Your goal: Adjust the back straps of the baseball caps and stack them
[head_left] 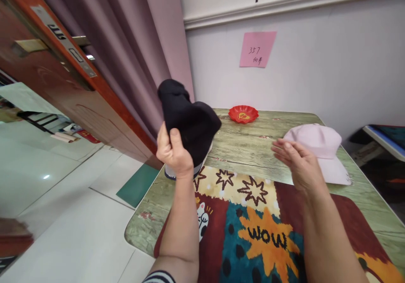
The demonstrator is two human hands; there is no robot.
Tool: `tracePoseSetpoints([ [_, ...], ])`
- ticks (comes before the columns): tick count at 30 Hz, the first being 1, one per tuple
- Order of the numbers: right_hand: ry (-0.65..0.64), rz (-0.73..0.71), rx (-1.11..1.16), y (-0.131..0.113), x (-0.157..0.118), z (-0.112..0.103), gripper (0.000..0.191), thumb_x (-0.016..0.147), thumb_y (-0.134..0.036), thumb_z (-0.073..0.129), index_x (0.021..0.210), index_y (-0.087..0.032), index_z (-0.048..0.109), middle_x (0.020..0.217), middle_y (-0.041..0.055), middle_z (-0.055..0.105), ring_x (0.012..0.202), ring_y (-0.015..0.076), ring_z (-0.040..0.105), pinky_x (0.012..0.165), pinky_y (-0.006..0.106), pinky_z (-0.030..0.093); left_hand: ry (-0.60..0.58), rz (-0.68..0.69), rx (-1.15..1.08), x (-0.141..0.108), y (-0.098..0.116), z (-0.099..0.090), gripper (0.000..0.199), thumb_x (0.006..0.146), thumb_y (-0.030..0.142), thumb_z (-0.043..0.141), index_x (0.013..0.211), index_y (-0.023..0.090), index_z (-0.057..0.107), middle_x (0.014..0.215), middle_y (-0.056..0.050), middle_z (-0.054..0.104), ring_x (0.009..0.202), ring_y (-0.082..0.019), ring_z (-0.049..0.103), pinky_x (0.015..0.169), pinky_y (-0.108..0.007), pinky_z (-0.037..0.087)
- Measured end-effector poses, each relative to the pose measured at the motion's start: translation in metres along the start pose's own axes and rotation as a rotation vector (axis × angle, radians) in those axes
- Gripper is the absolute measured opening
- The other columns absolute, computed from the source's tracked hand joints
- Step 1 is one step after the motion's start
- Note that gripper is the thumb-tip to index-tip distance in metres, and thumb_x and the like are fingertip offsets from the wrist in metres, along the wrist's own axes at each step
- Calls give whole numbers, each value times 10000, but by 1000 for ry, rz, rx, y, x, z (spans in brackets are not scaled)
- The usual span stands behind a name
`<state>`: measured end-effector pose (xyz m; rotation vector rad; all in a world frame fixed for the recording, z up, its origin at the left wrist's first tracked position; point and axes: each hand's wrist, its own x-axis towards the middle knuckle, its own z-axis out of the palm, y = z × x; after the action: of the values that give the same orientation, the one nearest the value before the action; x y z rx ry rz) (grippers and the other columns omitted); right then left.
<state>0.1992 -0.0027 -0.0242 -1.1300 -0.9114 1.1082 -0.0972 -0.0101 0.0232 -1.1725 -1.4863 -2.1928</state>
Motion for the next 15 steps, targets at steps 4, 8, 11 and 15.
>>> tracePoseSetpoints([
  [4, -267, 177, 213, -10, -12, 15, 485, 804, -639, 749, 1066, -232, 708, 1041, 62, 758, 605, 94, 642, 401, 166, 461, -357, -64, -196, -42, 25, 25, 333, 987, 399, 591, 1234, 233, 740, 1226, -49, 742, 1178, -224, 669, 1080, -361, 489],
  [8, -204, 203, 373, -13, -7, 14, 417, 753, -559, 839, 807, -229, 589, 585, -85, 546, 350, 12, 334, 266, 123, 227, -630, -132, -265, -77, 23, 47, 294, 992, 368, 580, 1173, 219, 757, 1183, -70, 747, 1140, -226, 671, 1050, -377, 503],
  [11, -61, 131, 413, -12, 1, 6, 415, 648, -396, 939, 866, -251, 616, 674, -90, 622, 469, 40, 546, 407, 119, 468, -713, -29, -184, -84, 16, 54, 231, 956, 336, 629, 1090, 215, 773, 1114, -78, 727, 1095, -220, 653, 1026, -382, 502],
  [15, -21, 6, 437, -12, 5, 5, 384, 690, -393, 905, 990, -294, 686, 915, -47, 751, 814, 151, 736, 859, 326, 633, -745, -17, -182, -87, 14, 56, 163, 891, 249, 677, 1031, 195, 741, 1006, -51, 658, 740, -116, 614, 688, -252, 540],
])
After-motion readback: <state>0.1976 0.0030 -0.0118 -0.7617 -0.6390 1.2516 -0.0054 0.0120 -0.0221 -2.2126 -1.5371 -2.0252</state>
